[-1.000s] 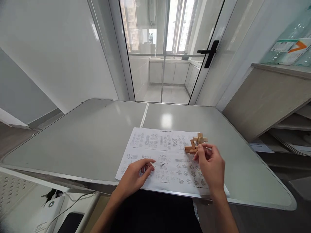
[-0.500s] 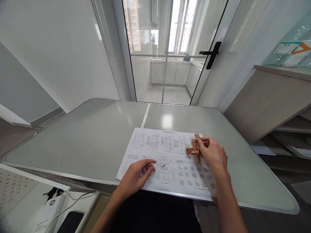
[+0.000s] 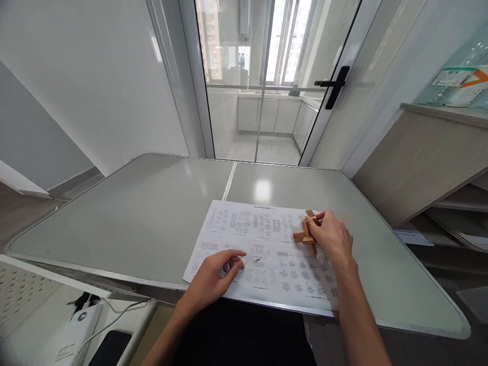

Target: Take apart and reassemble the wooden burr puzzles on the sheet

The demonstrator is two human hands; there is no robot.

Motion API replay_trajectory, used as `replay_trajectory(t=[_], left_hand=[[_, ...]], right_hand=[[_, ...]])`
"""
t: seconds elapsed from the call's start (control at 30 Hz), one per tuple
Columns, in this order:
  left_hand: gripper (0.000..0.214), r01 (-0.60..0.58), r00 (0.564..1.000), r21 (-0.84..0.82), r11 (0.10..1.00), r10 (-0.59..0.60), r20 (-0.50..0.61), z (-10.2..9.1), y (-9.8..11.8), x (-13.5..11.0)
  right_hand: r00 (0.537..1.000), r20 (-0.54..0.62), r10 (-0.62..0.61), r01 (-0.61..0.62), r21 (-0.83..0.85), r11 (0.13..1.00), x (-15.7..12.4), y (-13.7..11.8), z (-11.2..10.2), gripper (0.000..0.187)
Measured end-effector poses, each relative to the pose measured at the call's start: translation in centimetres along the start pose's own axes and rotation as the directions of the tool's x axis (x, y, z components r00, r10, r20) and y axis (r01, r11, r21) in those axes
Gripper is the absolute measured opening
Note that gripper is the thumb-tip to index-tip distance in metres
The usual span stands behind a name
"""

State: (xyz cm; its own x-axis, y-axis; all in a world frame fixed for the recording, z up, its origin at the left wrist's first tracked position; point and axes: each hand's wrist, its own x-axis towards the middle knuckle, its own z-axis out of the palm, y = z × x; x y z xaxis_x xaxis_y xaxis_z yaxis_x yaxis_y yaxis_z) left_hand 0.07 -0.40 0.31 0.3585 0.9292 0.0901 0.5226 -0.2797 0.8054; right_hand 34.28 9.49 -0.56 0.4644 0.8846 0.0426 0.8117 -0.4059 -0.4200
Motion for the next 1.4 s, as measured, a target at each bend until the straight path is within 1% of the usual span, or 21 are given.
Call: replay_trajectory(t=[0.17, 0.23, 0.27, 0.37, 0.43, 0.47, 0.53, 0.57, 0.6, 0.67, 0.7, 0.73, 0.8, 0.9, 1.0, 1.07, 1.17, 1.23, 1.3, 1.4], left_hand=[[0.03, -0.004, 1.0, 0.004, 1.0, 0.004, 0.0, 0.0, -0.1, 0.0], [0.03, -0.007, 1.0, 0.007, 1.0, 0.007, 0.002, 0.0, -0.1, 0.0], [0.031, -0.008, 1.0, 0.01, 1.0, 0.008, 0.002, 0.0, -0.2, 0.1], [0.031, -0.01, 1.0, 0.014, 1.0, 0.01, 0.003, 0.1, -0.2, 0.1], [0.032, -0.013, 1.0, 0.011, 1.0, 0.013, 0.005, 0.0, -0.3, 0.1], [0.032, -0.014, 1.0, 0.009, 1.0, 0.014, 0.005, 0.0, -0.3, 0.1], [0.031, -0.014, 1.0, 0.004, 1.0, 0.014, 0.004, 0.0, -0.2, 0.1], [0.031, -0.011, 1.0, -0.001, 1.0, 0.012, 0.003, 0.0, -0.2, 0.1], [0.031, -0.008, 1.0, -0.011, 1.0, 0.008, 0.005, 0.0, -0.2, 0.1], [0.034, 0.003, 1.0, -0.039, 0.999, -0.003, 0.004, 0.0, -0.3, 0.1], [0.037, 0.014, 1.0, -0.052, 0.999, -0.014, -0.002, 0.1, -0.3, 0.1], [0.041, 0.026, 1.0, -0.064, 0.998, -0.027, -0.013, 0.1, -0.4, 0.1], [0.048, 0.05, 0.997, -0.078, 0.996, -0.054, -0.046, 0.1, -0.5, 0.1], [0.059, 0.052, 0.995, -0.092, 0.994, -0.059, -0.076, 0.1, -0.5, 0.0], [0.07, 0.019, 0.996, -0.135, 0.991, -0.03, -0.081, -0.1, -0.2, 0.0], [0.071, 0.006, 0.999, -0.178, 0.984, -0.015, -0.05, -0.4, -0.1, -0.1], [0.069, 0.01, 0.999, -0.214, 0.977, -0.003, 0.035, -0.8, 0.2, -0.2], [0.066, 0.004, 0.997, -0.233, 0.973, 0.013, 0.071, -1.0, 0.3, -0.2], [0.06, -0.015, 0.995, -0.248, 0.969, 0.038, 0.089, -1.1, 0.6, -0.2], [0.046, -0.026, 0.994, -0.224, 0.974, 0.049, 0.095, -1.1, 0.9, -0.2]], right_hand=[[0.998, -0.068, -0.015, 0.015, 0.007, 1.0, 0.1, 0.2, -0.1, 0.033], [0.991, -0.129, -0.035, 0.041, 0.047, 0.998, -0.1, -0.1, -0.4, 0.033], [0.982, -0.177, -0.057, 0.074, 0.087, 0.993, -0.4, -0.4, -0.7, 0.033], [0.924, -0.356, -0.136, 0.23, 0.235, 0.944, -2.4, -1.7, -1.6, 0.038], [0.893, -0.43, -0.133, 0.281, 0.301, 0.911, -4.7, -2.7, -2.1, 0.046], [0.889, -0.44, -0.128, 0.294, 0.333, 0.896, -6.2, -3.2, -2.2, 0.048], [0.912, -0.372, -0.172, 0.318, 0.379, 0.869, -9.2, -4.1, -2.0, 0.048], [0.915, -0.33, -0.232, 0.359, 0.404, 0.842, -10.6, -4.5, -1.6, 0.045], [0.903, -0.302, -0.305, 0.415, 0.436, 0.799, -12.0, -4.8, -1.0, 0.041], [0.853, -0.233, -0.467, 0.518, 0.485, 0.705, -14.1, -5.3, 0.4, 0.032], [0.834, -0.212, -0.509, 0.538, 0.514, 0.668, -14.9, -5.5, 1.1, 0.028], [0.825, -0.199, -0.53, 0.543, 0.542, 0.642, -15.6, -5.6, 1.8, 0.025], [0.824, -0.164, -0.543, 0.524, 0.588, 0.617, -16.5, -5.8, 2.9, 0.021], [0.838, -0.132, -0.529, 0.479, 0.642, 0.599, -17.3, -5.8, 3.7, 0.016], [0.825, -0.134, -0.549, 0.477, 0.685, 0.551, -17.7, -5.6, 3.7, 0.014], [0.809, -0.15, -0.568, 0.486, 0.715, 0.503, -17.7, -5.4, 3.7, 0.013], [0.799, -0.146, -0.584, 0.466, 0.765, 0.446, -17.7, -5.1, 3.6, 0.012], [0.803, -0.098, -0.588, 0.419, 0.794, 0.44, -17.6, -5.0, 3.4, 0.013], [0.803, -0.024, -0.596, 0.36, 0.816, 0.452, -17.4, -4.9, 3.1, 0.017], [0.769, 0.089, -0.633, 0.299, 0.824, 0.48, -17.2, -5.0, 2.8, 0.021]])
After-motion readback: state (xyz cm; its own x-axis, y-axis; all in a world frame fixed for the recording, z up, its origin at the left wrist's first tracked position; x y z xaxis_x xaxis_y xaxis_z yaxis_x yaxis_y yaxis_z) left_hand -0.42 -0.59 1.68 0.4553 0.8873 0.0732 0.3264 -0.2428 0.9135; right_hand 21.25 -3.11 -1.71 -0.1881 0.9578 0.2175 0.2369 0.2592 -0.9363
